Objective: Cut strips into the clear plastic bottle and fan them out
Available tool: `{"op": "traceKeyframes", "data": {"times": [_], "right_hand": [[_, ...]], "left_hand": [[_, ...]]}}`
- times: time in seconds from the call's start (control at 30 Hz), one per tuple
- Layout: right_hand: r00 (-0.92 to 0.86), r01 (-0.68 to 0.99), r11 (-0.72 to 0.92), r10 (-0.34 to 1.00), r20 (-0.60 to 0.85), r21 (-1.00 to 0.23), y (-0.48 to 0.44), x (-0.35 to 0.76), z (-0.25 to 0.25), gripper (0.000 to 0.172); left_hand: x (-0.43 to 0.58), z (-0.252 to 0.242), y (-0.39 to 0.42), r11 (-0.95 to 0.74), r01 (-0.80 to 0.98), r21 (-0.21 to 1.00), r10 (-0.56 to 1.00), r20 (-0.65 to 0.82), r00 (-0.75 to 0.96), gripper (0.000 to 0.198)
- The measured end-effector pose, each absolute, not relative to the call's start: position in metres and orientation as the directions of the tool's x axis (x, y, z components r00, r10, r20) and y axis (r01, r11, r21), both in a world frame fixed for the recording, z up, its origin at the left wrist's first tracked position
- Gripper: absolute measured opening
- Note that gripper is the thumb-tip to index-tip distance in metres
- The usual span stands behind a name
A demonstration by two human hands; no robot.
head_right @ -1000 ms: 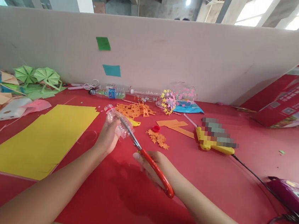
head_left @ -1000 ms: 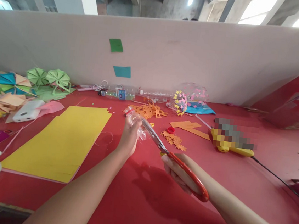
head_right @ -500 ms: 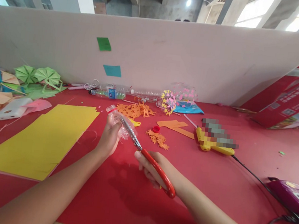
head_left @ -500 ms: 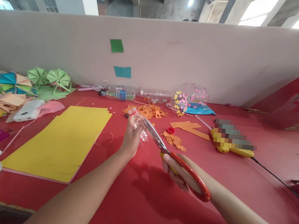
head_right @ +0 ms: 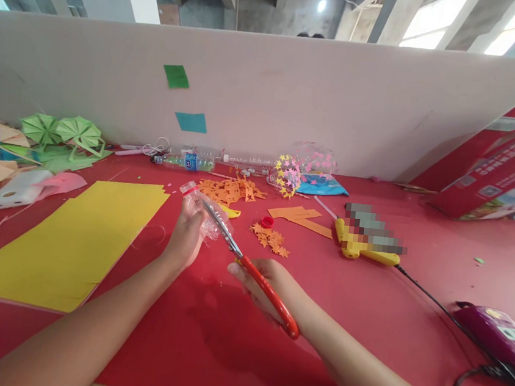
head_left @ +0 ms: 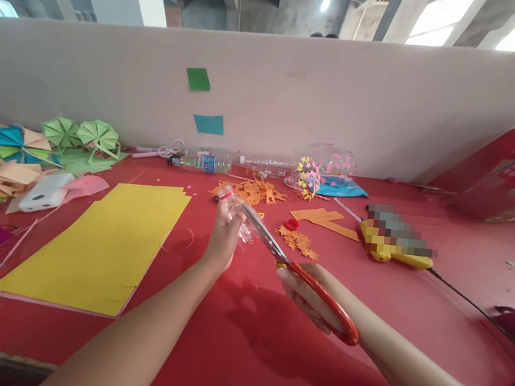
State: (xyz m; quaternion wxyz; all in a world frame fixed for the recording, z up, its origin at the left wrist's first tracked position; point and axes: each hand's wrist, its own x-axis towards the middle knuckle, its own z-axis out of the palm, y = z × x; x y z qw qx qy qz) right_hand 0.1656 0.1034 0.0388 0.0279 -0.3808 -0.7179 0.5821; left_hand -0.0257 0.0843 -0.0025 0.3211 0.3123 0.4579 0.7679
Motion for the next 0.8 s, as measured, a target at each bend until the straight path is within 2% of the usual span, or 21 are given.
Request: {"op": "traceKeyframes", "data": {"times": [0.33,0.53,0.8], "right_hand": [[-0.792,0.428,0.103,0.521,-0.318,-0.898,0.104,0.169,0.037,0.059],[-0.745,0.483,0.02,0.534,-0.399,-0.876,0.102,0.167,0.043,0.059],[-0.71,0.514,0.038,0.579,-0.4,-0.857,0.099,0.167,0.047,0.055]], "left_hand": [[-0.02,0.003,0.08,-0.376,-0.141,0.916,0.807,0.248,-0.536,0.04],[-0.016,0.002,0.079,-0.412,-0.18,0.893,0.798,0.258,-0.545,0.039],[-0.018,0.002,0.079,-0.373,-0.254,0.892,0.808,0.178,-0.561,0.043]]}}
